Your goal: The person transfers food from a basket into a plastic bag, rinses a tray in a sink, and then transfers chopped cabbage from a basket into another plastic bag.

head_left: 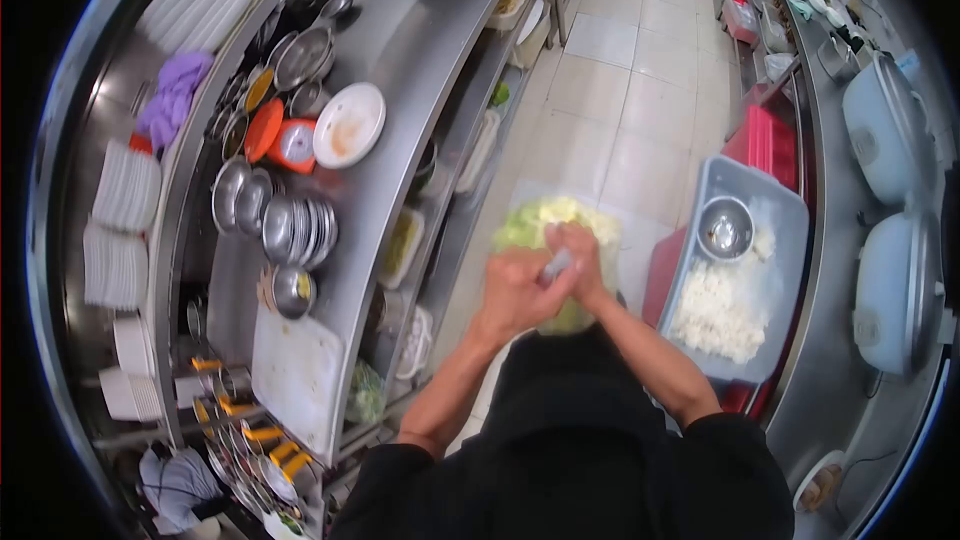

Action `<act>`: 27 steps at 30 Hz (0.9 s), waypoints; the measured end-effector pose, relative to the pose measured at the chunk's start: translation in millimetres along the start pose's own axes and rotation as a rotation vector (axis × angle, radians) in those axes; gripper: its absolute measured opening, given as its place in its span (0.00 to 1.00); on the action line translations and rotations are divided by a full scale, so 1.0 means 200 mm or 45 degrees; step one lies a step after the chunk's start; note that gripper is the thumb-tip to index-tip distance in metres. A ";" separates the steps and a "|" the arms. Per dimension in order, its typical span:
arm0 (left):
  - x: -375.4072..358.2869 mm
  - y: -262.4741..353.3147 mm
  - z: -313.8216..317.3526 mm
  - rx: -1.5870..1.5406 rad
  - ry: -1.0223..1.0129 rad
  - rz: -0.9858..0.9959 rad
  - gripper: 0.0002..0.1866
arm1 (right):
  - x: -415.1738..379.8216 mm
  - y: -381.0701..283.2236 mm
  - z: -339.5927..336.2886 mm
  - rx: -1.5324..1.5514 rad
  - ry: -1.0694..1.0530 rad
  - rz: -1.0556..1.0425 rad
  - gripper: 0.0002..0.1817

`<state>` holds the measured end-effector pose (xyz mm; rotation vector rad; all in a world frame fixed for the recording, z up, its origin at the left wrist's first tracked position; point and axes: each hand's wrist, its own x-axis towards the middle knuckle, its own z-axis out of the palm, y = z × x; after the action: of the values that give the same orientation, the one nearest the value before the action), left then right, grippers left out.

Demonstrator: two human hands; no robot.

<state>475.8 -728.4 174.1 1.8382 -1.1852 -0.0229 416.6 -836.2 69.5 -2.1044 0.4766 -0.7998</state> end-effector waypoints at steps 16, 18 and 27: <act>0.60 -1.45 0.82 -1.200 0.589 -1.845 0.33 | 1.29 0.73 0.09 0.845 -0.170 1.103 0.27; 0.68 -1.77 0.84 -1.643 0.549 -1.974 0.30 | 1.45 0.92 0.23 1.036 -0.156 1.115 0.25; 1.26 -2.34 1.03 -2.003 0.377 -1.462 0.37 | 2.18 1.47 0.86 1.932 0.137 1.655 0.18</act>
<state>850.4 -997.6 -161.6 0.7320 0.3426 -0.9736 834.2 -1165.1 -83.7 -0.1490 0.7702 -0.2193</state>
